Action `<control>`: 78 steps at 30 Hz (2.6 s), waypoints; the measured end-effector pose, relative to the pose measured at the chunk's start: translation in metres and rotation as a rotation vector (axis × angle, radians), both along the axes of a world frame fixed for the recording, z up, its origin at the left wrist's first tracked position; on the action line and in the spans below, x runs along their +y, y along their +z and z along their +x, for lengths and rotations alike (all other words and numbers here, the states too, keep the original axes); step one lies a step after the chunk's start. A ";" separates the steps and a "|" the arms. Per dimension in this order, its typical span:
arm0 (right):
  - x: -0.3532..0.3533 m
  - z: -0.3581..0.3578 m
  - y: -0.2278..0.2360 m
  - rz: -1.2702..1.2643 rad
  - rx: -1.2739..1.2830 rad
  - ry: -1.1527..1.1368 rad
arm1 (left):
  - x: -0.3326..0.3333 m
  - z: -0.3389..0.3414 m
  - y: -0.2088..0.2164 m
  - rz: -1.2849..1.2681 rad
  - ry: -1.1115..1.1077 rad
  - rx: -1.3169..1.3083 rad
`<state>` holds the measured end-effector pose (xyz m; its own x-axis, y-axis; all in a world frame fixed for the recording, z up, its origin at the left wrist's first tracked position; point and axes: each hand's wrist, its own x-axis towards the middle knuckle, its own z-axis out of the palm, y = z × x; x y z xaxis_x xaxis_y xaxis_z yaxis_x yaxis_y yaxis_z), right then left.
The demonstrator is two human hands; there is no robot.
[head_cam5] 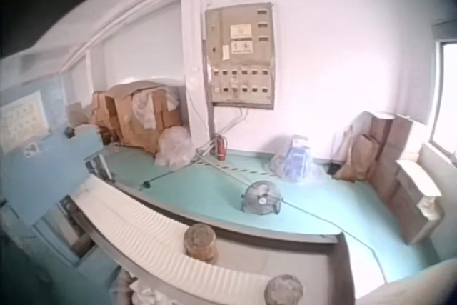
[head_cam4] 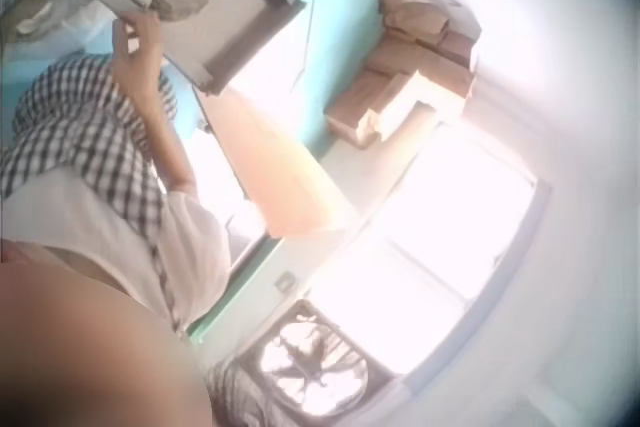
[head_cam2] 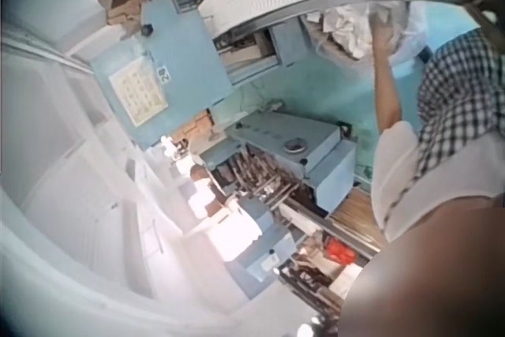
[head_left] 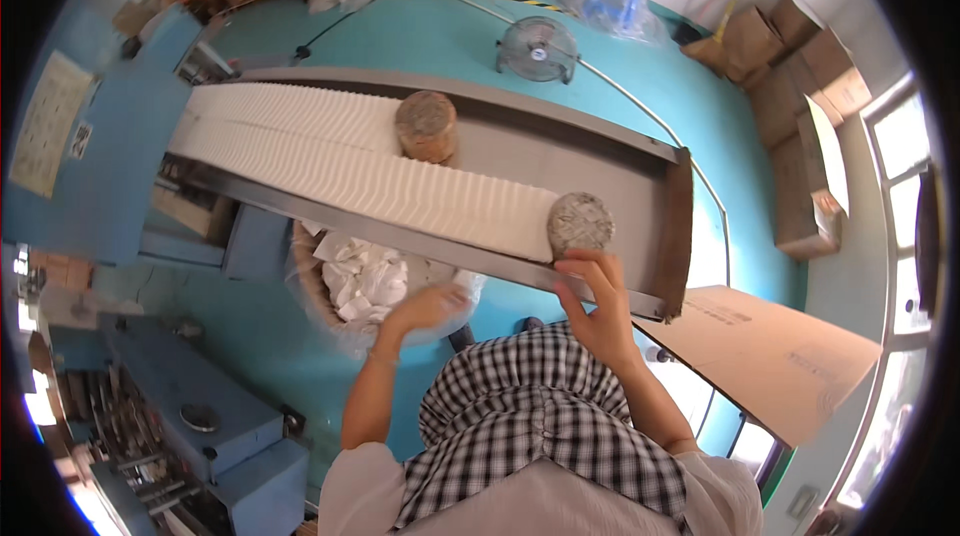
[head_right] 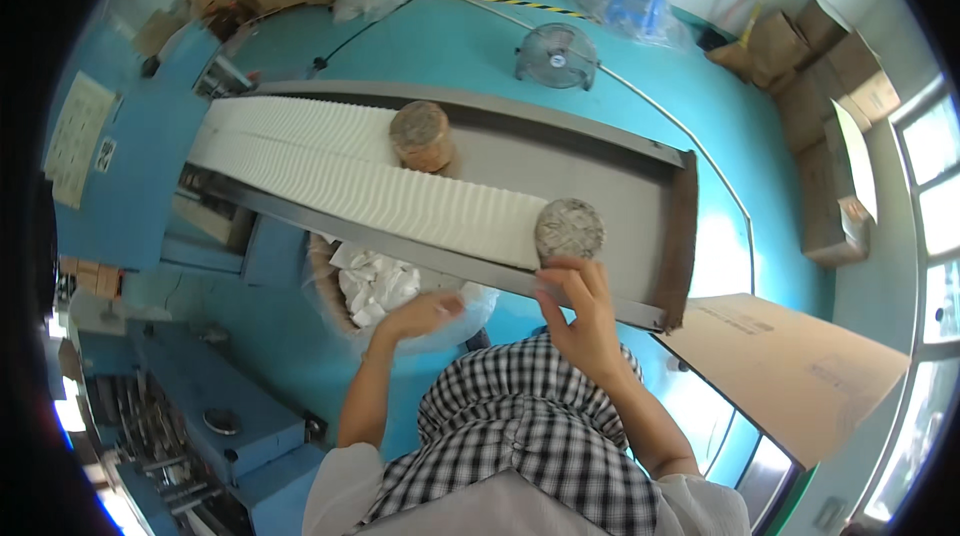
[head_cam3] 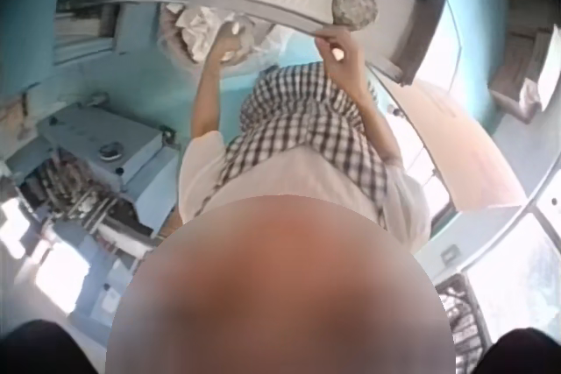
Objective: Picking up, sorting, and aligning stacks of small white paper cards on a workspace and conveyor belt.
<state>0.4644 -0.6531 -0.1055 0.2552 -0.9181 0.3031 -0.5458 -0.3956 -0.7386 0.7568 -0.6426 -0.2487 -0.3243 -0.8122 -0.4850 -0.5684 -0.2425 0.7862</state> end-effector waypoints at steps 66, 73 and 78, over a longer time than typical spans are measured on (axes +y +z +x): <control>-0.035 0.017 -0.053 -0.009 0.110 -0.116 | -0.128 0.181 0.031 -0.718 1.435 -0.699; -0.035 0.018 -0.051 -0.003 0.135 -0.130 | -0.129 0.181 0.026 -0.806 1.461 -0.669; -0.039 0.017 -0.051 0.009 0.115 -0.135 | -0.130 0.183 0.026 -0.897 1.447 -0.752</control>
<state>0.4819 -0.6923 -0.1562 0.1620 -0.9491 0.2702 -0.6747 -0.3063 -0.6715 0.9397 -0.7722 -0.2228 0.8188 -0.2892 0.4959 -0.5708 -0.5016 0.6500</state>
